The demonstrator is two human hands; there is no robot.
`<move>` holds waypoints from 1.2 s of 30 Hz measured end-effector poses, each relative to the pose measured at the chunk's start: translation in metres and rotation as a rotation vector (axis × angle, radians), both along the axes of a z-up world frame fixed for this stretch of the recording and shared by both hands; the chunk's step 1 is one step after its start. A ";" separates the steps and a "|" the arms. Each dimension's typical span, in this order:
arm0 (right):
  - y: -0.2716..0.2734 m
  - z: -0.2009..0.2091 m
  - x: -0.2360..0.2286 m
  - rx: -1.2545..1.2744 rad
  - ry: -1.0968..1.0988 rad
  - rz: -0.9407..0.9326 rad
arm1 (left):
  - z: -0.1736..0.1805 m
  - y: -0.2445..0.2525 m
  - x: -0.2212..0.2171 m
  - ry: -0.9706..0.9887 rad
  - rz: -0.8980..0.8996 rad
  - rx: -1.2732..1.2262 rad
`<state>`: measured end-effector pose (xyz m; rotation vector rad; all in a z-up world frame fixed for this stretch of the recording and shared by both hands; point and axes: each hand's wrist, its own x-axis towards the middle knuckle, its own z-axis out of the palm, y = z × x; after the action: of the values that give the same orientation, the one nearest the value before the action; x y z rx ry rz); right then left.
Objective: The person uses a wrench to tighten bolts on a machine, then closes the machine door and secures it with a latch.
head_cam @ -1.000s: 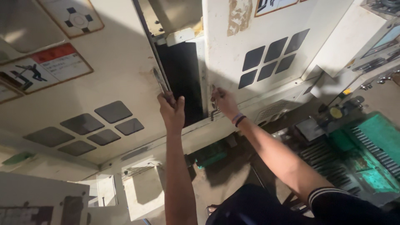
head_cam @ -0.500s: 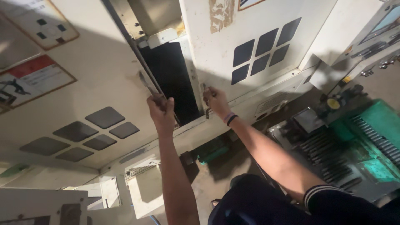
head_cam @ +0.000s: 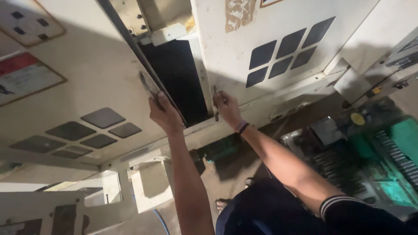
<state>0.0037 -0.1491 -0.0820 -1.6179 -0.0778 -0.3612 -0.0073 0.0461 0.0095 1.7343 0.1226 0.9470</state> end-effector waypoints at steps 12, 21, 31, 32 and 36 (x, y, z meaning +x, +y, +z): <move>-0.004 -0.004 0.002 -0.051 -0.072 0.073 | -0.026 0.005 0.013 -0.091 0.030 -0.012; 0.002 -0.007 -0.001 0.091 0.070 0.075 | -0.039 0.011 0.018 -0.113 -0.073 -0.102; 0.011 0.002 -0.011 -0.035 -0.035 -0.041 | -0.033 0.017 0.013 -0.142 -0.331 -0.262; 0.011 0.003 -0.009 -0.054 -0.044 -0.056 | -0.031 0.018 0.013 -0.147 -0.331 -0.223; 0.010 -0.008 -0.007 0.039 0.019 -0.007 | -0.030 0.020 0.007 -0.135 -0.358 -0.186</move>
<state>-0.0035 -0.1395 -0.0900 -1.5831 -0.0503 -0.3512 0.0001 0.0659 -0.0208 1.4543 -0.1781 0.7582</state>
